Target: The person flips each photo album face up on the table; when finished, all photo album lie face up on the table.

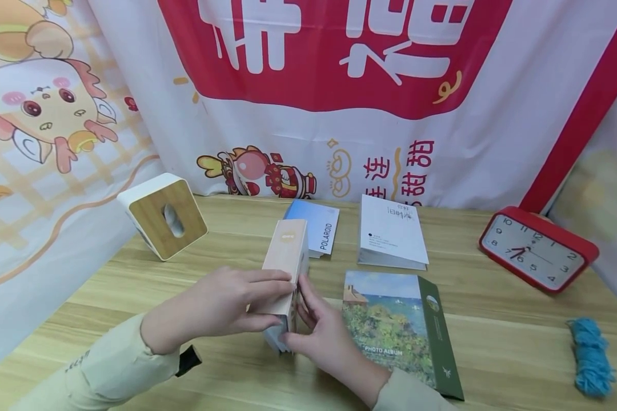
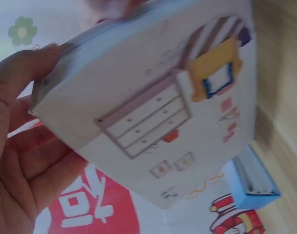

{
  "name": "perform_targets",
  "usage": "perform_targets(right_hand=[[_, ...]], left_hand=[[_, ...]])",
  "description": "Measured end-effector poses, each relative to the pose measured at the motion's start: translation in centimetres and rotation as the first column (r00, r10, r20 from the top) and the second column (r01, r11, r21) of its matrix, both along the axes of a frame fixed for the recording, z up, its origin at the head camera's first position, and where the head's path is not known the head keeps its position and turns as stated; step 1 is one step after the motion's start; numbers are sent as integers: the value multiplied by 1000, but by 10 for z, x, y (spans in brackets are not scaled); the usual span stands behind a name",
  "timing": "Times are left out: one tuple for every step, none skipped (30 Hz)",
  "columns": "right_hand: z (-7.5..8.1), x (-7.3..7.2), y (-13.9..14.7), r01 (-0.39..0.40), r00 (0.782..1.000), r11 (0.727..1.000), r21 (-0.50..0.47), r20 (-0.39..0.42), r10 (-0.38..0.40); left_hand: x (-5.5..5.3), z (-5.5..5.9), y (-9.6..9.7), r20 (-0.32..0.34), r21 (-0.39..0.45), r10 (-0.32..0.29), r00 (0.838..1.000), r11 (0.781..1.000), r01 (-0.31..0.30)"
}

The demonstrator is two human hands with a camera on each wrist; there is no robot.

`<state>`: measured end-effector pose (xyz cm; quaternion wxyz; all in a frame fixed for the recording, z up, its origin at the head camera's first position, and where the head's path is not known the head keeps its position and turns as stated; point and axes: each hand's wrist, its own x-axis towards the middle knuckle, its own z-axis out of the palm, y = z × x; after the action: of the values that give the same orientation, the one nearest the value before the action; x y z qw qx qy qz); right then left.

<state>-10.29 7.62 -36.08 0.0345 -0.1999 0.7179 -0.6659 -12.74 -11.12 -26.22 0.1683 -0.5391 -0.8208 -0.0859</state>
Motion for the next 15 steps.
perform_targets(right_hand=[[-2,0,0,-2,999,1000,9,36,2],[-4,-1,0,-3,998,1000,27,62,2],[-6,-1,0,-10,996,999,38,88,7],[-7,-1,0,-20,993,999,47,114,15],[-10,-2,0,-33,990,998,51,137,25],[-11,-2,0,-41,987,998,55,159,32],[-13,-2,0,-49,984,997,60,176,37],[-14,-2,-1,-52,982,996,67,184,39],[-15,-3,-1,-55,980,996,67,193,42],[-16,-3,-1,-56,981,996,76,192,41],[-17,-3,-1,-53,982,995,82,185,37],[-17,-3,-2,-48,984,995,91,178,31],[-17,-2,-2,-45,985,995,91,173,28],[-17,-2,-2,-37,987,994,99,161,21],[-17,-2,-2,-29,988,994,103,152,13]], left_hand=[[0,1,1,-16,-22,3,1000,1000,-3],[0,2,3,-24,-46,10,1000,999,-11],[0,4,4,-29,-68,19,999,997,-20],[0,5,5,-30,-88,26,999,996,-29],[0,6,7,-21,-109,35,999,993,-38],[0,8,9,-10,-127,43,999,991,-44],[0,9,10,10,-146,52,999,988,-50],[0,11,12,32,-165,61,998,985,-55],[0,13,13,51,-180,64,997,982,-54],[-1,14,15,66,-191,62,996,980,-48],[-1,16,16,74,-198,55,996,979,-40],[-1,17,17,73,-201,46,996,979,-31],[-2,18,17,66,-201,36,997,979,-22],[-2,18,17,45,-195,23,999,981,-14],[-2,18,17,35,-189,14,999,982,-7]])
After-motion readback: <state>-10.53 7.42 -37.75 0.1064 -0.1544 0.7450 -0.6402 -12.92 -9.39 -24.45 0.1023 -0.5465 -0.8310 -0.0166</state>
